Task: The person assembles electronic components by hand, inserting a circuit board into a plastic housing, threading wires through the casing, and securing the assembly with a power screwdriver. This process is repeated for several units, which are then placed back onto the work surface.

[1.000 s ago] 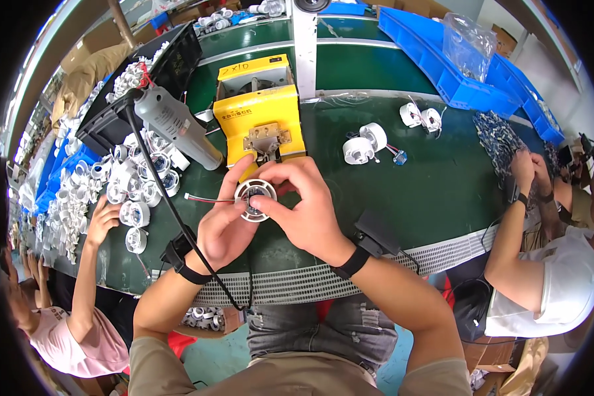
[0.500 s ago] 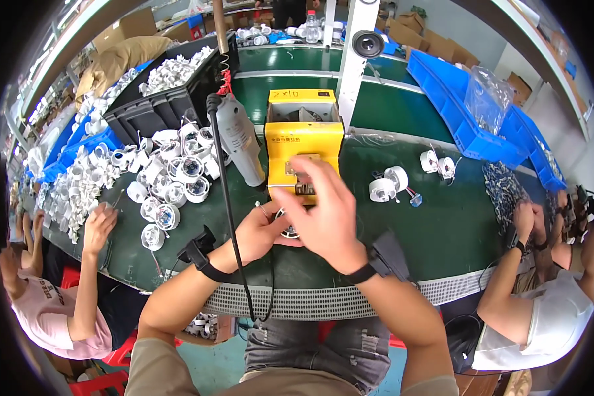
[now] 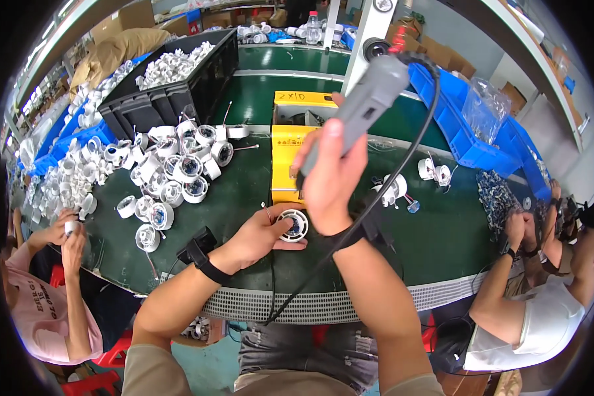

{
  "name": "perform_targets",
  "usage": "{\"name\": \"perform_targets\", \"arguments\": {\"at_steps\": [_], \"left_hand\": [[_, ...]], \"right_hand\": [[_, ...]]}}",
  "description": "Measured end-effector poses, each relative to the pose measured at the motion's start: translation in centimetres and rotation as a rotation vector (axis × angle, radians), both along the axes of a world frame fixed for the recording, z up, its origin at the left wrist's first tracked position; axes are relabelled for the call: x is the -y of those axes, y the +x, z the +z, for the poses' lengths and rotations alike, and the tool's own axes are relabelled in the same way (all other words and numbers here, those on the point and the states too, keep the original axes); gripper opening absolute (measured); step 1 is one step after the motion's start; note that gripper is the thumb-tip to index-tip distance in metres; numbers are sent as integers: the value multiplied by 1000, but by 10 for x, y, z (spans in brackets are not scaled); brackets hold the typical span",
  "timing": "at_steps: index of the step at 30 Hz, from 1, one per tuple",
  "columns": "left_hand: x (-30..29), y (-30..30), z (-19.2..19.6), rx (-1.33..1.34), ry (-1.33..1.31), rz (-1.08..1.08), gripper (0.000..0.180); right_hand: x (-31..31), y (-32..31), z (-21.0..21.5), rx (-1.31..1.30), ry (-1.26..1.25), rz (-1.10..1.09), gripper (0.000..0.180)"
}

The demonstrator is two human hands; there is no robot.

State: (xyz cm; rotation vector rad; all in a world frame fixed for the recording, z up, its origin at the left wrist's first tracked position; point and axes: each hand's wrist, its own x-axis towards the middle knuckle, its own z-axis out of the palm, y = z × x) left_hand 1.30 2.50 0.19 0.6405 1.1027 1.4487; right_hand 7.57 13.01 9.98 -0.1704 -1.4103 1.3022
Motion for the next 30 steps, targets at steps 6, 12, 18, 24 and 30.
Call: {"name": "perform_targets", "arguments": {"at_steps": [6, 12, 18, 24, 30], "left_hand": [[1, -3, -4, -6, -34, -2, 34], [1, 0, -3, 2, -22, 1, 34], [1, 0, -5, -23, -34, 19, 34], [1, 0, -7, -14, -34, 27, 32], [0, 2, -7, -43, -21, 40, 32]], "right_hand": [[-26, -2, -14, 7, 37, -47, 48], [-25, -3, -12, 5, 47, -75, 45], [-25, -5, -14, 26, 45, -57, 43], [-21, 1, -16, 75, 45, -5, 48], [6, 24, -29, 72, 25, 77, 57]]}}
